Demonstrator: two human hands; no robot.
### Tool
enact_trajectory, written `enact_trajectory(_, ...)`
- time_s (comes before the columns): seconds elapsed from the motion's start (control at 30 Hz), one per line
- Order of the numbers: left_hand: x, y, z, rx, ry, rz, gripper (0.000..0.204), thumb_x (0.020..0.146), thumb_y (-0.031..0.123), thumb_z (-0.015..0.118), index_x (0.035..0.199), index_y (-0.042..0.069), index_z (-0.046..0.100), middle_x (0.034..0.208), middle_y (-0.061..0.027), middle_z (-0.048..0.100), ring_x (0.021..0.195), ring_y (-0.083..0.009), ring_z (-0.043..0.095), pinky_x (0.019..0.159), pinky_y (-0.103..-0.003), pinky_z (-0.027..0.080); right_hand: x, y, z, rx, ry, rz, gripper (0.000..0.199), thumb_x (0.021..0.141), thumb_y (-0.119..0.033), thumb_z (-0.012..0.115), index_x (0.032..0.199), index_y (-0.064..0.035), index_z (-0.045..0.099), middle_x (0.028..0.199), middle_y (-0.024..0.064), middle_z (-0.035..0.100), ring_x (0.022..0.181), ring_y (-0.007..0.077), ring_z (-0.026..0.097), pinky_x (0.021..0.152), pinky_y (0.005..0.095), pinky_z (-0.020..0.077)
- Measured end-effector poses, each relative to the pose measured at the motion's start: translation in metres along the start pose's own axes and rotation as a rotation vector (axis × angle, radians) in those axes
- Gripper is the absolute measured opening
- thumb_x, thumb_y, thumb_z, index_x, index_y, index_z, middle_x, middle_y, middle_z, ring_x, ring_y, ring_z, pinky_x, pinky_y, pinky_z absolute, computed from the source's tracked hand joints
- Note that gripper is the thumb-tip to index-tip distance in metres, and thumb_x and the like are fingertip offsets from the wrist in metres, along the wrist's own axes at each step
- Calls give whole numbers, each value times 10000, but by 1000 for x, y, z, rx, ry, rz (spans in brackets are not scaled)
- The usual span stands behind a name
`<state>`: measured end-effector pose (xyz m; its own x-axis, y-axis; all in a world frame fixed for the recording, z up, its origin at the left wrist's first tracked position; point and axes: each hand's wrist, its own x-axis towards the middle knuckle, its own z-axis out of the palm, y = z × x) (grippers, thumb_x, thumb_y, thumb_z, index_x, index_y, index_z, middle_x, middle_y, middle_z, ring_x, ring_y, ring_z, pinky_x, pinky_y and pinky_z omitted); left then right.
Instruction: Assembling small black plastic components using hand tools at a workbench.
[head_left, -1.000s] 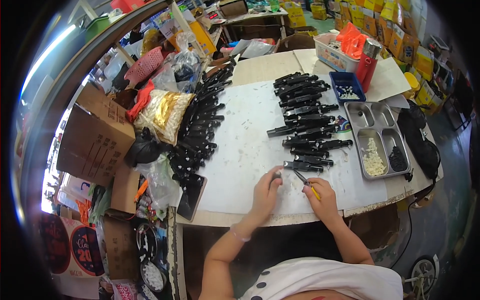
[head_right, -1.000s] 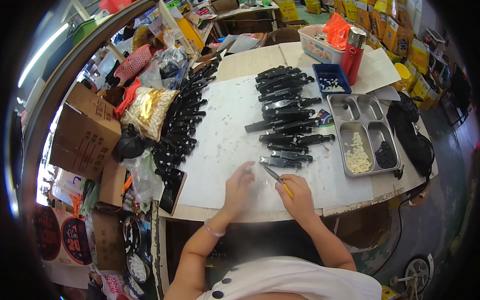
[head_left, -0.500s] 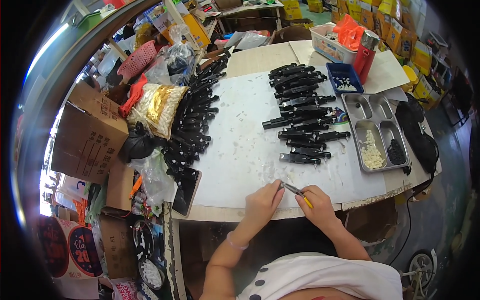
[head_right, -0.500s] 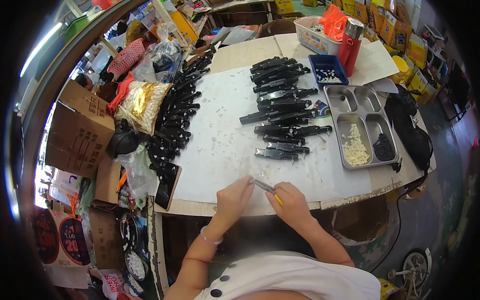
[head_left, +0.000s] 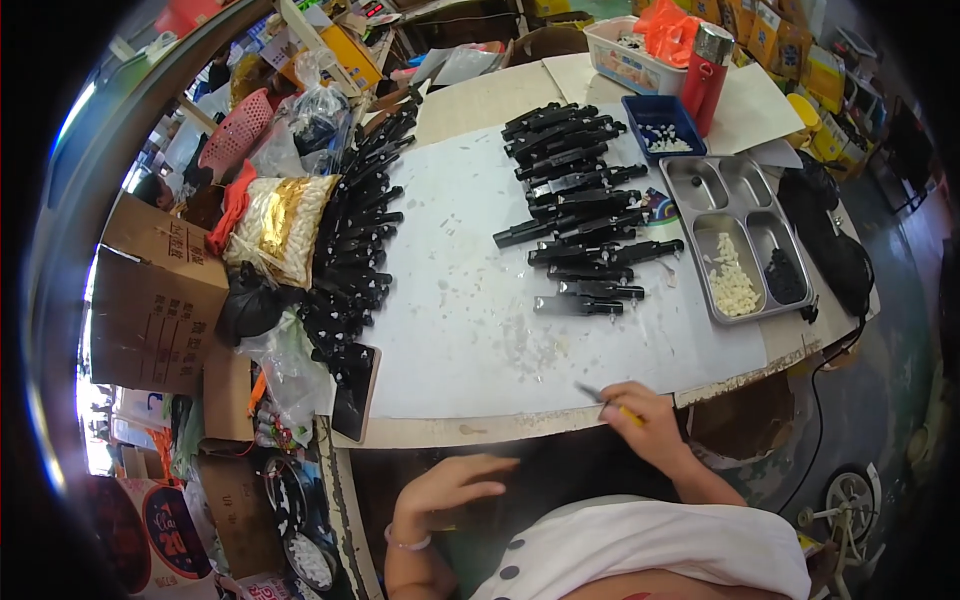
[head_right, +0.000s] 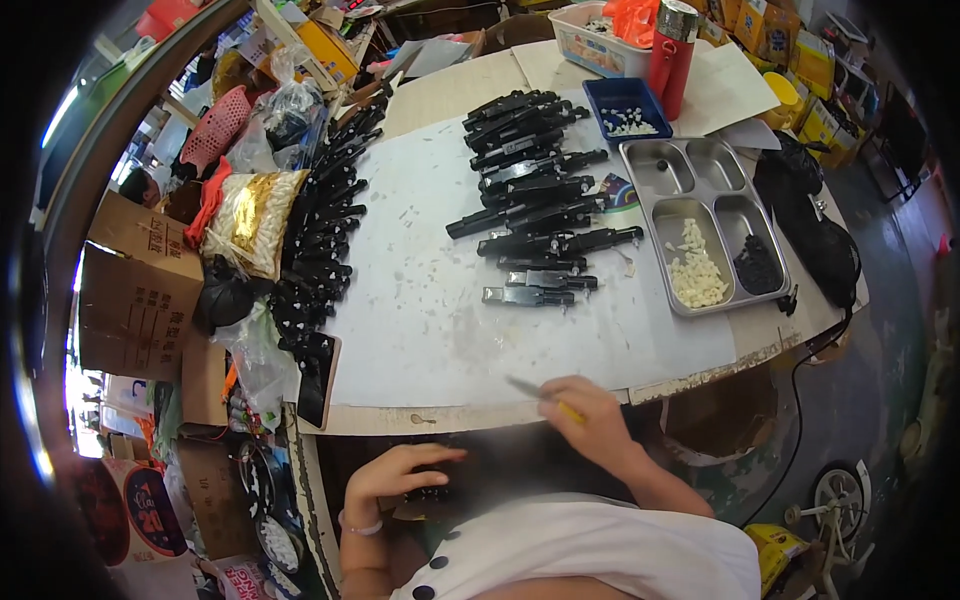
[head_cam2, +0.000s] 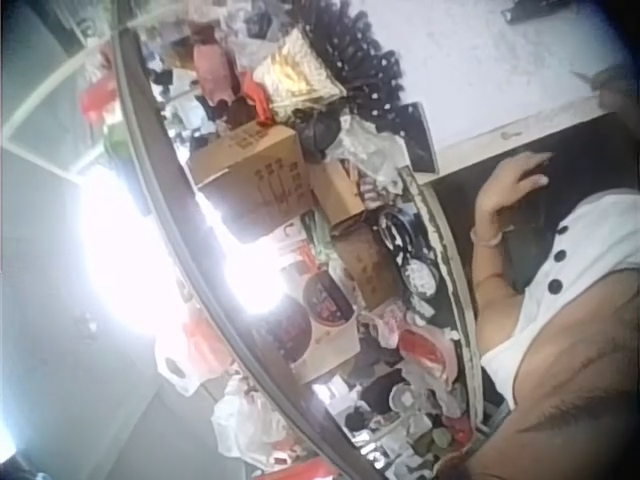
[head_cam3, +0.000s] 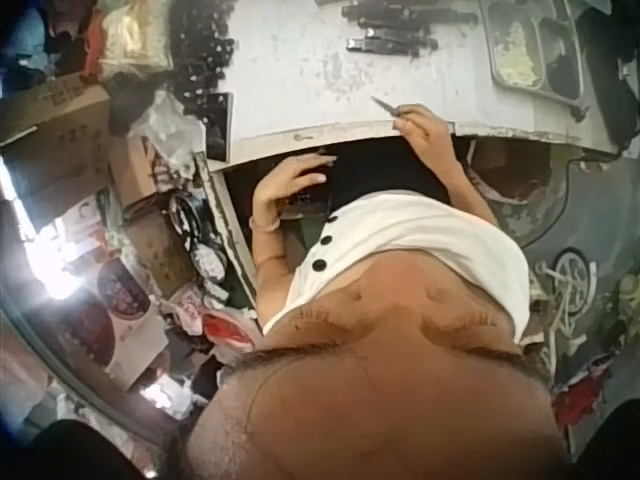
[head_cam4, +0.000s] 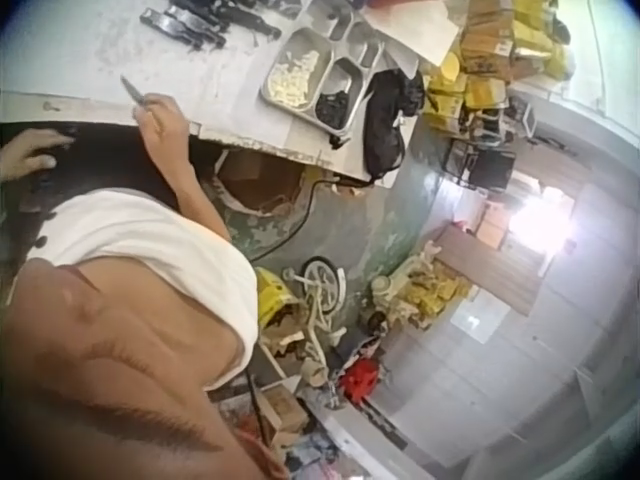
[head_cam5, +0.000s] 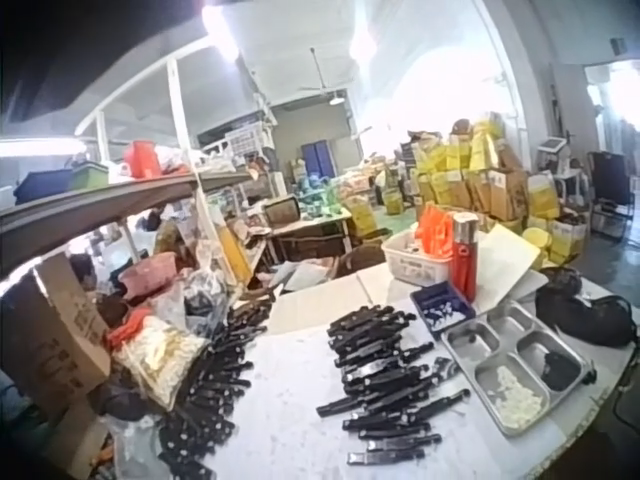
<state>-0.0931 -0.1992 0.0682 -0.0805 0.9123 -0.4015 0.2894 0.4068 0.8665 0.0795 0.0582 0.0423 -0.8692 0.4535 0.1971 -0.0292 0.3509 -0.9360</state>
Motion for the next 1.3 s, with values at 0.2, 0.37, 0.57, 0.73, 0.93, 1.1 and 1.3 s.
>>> enact_trajectory(0.2, 144, 63, -5, 744, 573, 627, 280, 824, 109, 601, 1101, 71, 626, 1080, -116, 609, 1068, -298, 536, 898, -394, 427, 3, -11, -18, -49, 98, -40, 154, 832, -107, 645, 771, 34, 644, 913, 141, 643, 797, 241, 611, 703, 301, 473)
enact_trajectory(0.37, 223, 66, -13, 1053, 572, 424, 199, 731, 117, 629, 910, 30, 623, 906, -103, 582, 912, -282, 535, 844, -379, 430, -7, -11, -31, -149, 250, -73, 208, 862, -155, 619, 768, 25, 662, 914, 145, 640, 796, 222, 615, 699, 290, 469)
enact_trajectory(0.57, 204, 64, -12, 1138, 575, 544, 199, 702, 157, 674, 847, 40, 602, 852, -85, 566, 877, -260, 530, 792, -356, 425, -11, 9, -52, -228, 357, 72, 218, 872, -158, 607, 775, 31, 654, 934, 141, 640, 820, 228, 623, 718, 296, 467)
enact_trajectory(0.73, 173, 67, -2, 521, 663, 469, 241, 764, 68, 666, 992, 53, 590, 862, -110, 598, 800, -304, 580, 708, -386, 479, 5, 9, -41, -370, 299, 14, 167, 859, -111, 616, 846, 55, 631, 964, 162, 632, 838, 292, 612, 751, 323, 472)
enact_trajectory(0.93, 151, 71, 10, 495, 825, 451, 305, 763, 50, 685, 1059, 65, 614, 846, -108, 609, 721, -294, 602, 614, -373, 485, 18, -5, -19, -275, 189, -1, 177, 844, -129, 639, 855, 46, 621, 951, 155, 631, 851, 332, 599, 751, 373, 480)
enact_trajectory(1.1, 139, 65, 14, 456, 915, 543, 221, 846, 137, 662, 1028, 19, 614, 732, -85, 572, 598, -213, 557, 544, -305, 444, 21, 0, -10, -360, 198, -231, 154, 784, -63, 692, 761, 42, 581, 877, 153, 616, 751, 300, 591, 658, 338, 468)
enact_trajectory(1.3, 37, 58, 20, -447, 134, 25, 275, 942, 174, 555, 1132, -19, 606, 745, 6, 574, 642, -54, 486, 576, -212, 410, 1, -12, -6, -204, -164, -589, 210, 680, -66, 770, 714, -21, 568, 849, 110, 620, 774, 266, 602, 672, 339, 481)
